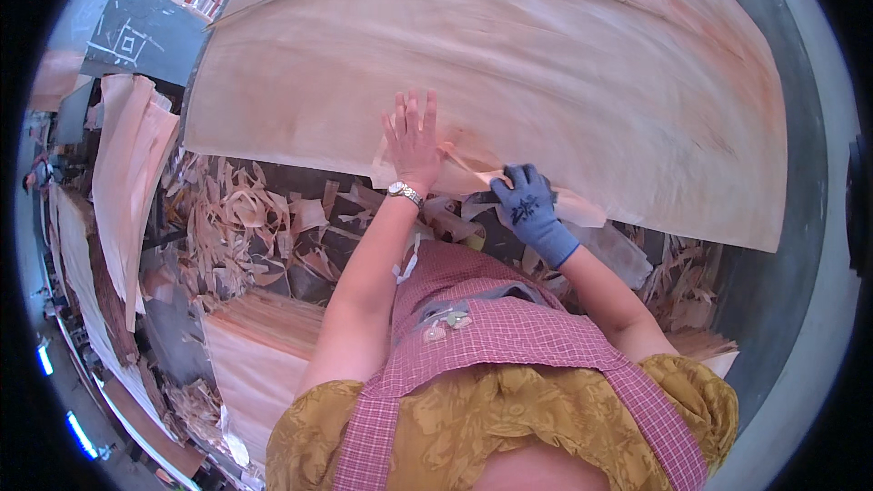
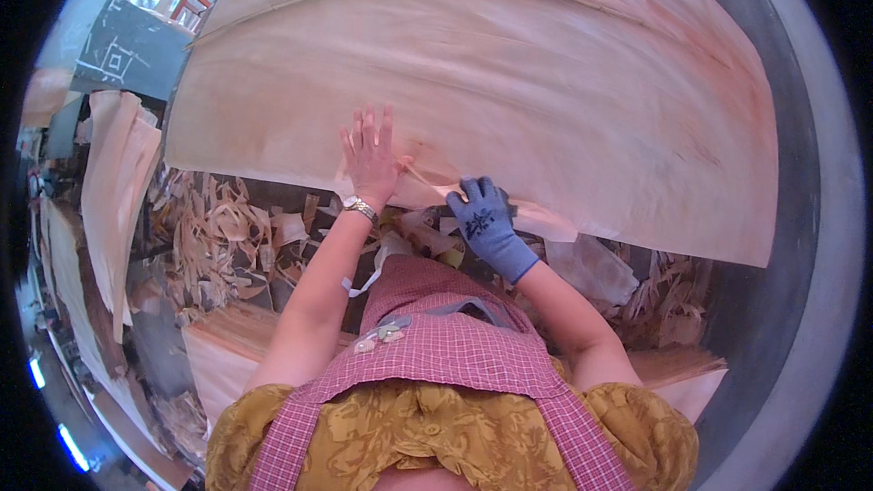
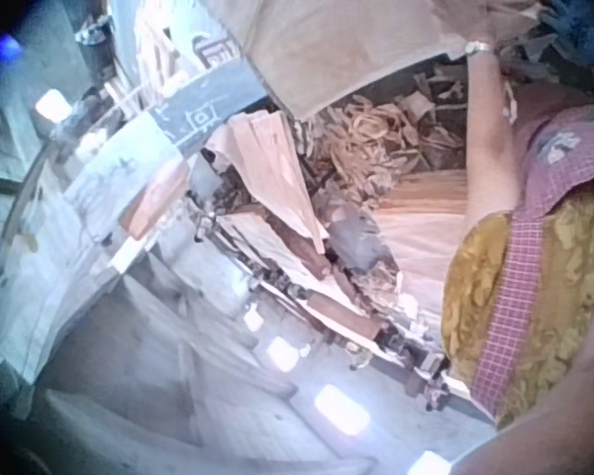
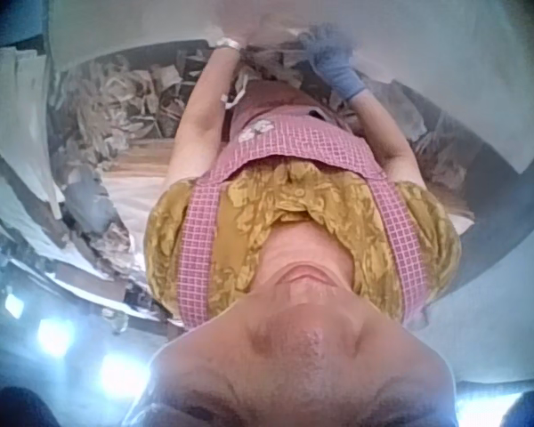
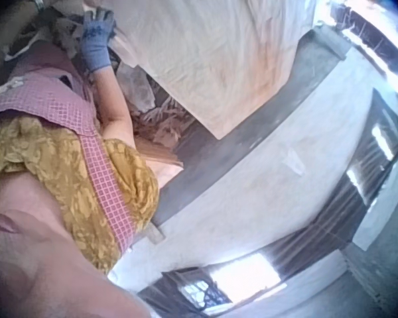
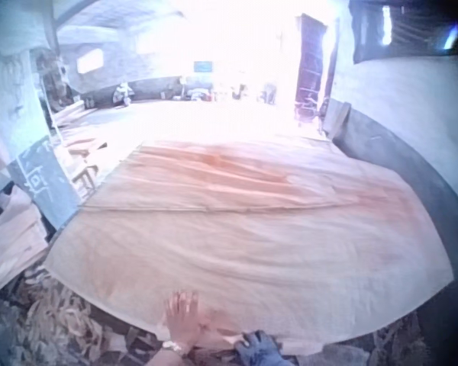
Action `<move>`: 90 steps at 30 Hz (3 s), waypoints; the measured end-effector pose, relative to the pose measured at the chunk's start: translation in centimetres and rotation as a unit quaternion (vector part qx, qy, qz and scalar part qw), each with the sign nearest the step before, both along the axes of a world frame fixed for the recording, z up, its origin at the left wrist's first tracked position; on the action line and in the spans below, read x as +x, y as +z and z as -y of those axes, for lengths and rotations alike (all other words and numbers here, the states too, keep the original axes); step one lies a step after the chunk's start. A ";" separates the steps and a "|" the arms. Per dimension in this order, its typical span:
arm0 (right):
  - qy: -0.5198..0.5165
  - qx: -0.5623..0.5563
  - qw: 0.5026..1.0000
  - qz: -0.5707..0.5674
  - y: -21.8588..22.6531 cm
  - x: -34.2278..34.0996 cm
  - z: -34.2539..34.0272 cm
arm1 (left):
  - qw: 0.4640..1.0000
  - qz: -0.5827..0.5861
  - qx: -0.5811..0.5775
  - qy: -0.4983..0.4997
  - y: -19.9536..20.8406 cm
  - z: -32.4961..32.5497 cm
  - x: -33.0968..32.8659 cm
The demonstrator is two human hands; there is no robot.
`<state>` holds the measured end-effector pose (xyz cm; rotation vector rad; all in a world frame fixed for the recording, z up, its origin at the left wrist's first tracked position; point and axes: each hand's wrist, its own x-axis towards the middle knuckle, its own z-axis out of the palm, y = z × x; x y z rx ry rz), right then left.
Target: The person selects a sheet of wood veneer, identifies a hole in a base sheet, and uses a cutter to carve out a patch shape from the new sheet to fit into the hole.
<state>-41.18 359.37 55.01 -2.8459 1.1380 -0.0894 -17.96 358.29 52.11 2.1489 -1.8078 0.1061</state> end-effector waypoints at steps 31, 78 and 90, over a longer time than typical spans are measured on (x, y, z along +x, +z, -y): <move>-0.002 0.705 0.583 0.404 -1.9 7.9 -6.7 | 0.863 -0.226 0.403 -0.206 1.9 6.8 0.6; -0.244 0.186 0.940 0.148 -7.7 -2.3 -1.3 | 0.949 0.043 0.037 -0.309 -3.5 -6.5 -5.6; -0.102 0.617 0.611 0.485 12.4 -1.1 -0.8 | 0.989 -0.089 -0.002 -0.116 1.5 12.5 -11.8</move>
